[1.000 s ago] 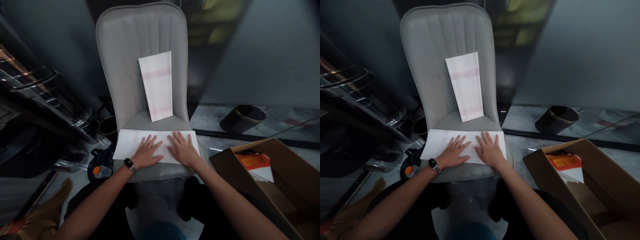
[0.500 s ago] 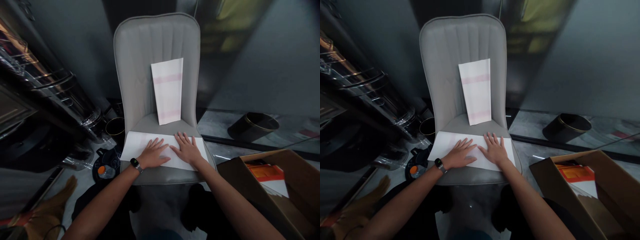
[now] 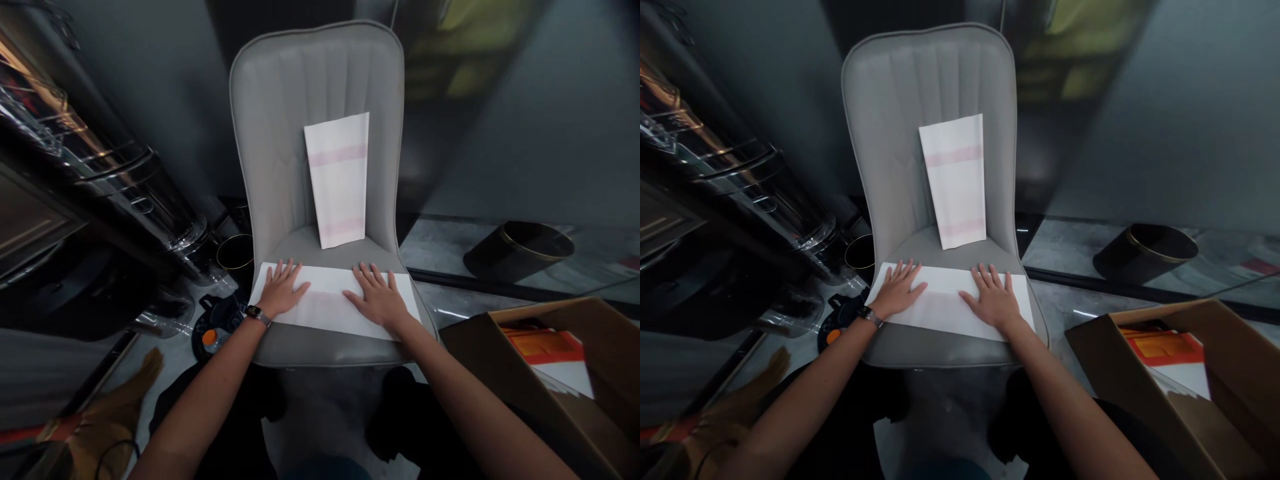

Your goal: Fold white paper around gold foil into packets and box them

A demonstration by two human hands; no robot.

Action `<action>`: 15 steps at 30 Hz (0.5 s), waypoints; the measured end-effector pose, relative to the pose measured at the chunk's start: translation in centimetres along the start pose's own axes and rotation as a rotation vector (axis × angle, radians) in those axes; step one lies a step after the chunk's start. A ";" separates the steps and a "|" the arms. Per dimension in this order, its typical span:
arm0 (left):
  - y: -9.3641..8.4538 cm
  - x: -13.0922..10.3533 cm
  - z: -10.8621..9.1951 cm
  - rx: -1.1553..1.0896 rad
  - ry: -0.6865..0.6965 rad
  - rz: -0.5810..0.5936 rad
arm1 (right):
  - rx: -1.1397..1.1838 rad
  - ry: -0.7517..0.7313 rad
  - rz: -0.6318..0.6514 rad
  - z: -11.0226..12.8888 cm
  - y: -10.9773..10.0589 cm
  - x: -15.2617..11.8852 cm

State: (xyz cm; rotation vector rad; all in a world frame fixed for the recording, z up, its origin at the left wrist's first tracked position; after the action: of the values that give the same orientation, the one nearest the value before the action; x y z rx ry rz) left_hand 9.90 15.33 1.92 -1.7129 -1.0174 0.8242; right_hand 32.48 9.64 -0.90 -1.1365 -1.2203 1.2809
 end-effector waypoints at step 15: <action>-1.1 0.5 3.2 -0.018 -0.109 -0.001 | 0.054 0.252 0.099 -10.3 1.9 -4.3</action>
State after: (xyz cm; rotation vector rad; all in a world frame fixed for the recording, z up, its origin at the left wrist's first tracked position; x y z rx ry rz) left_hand 7.05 17.21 1.89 -1.6978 -1.1013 0.9189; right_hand 42.94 6.03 -3.35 -1.2888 -0.9480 1.1944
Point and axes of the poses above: each hand's wrist, its own x-axis towards the middle knuckle, its own y-axis out of the palm, z = x × y, the point moved 10 cm from there along x, towards the middle knuckle, and after that the axes turned 10 degrees about -x, right-handed, at the moved point
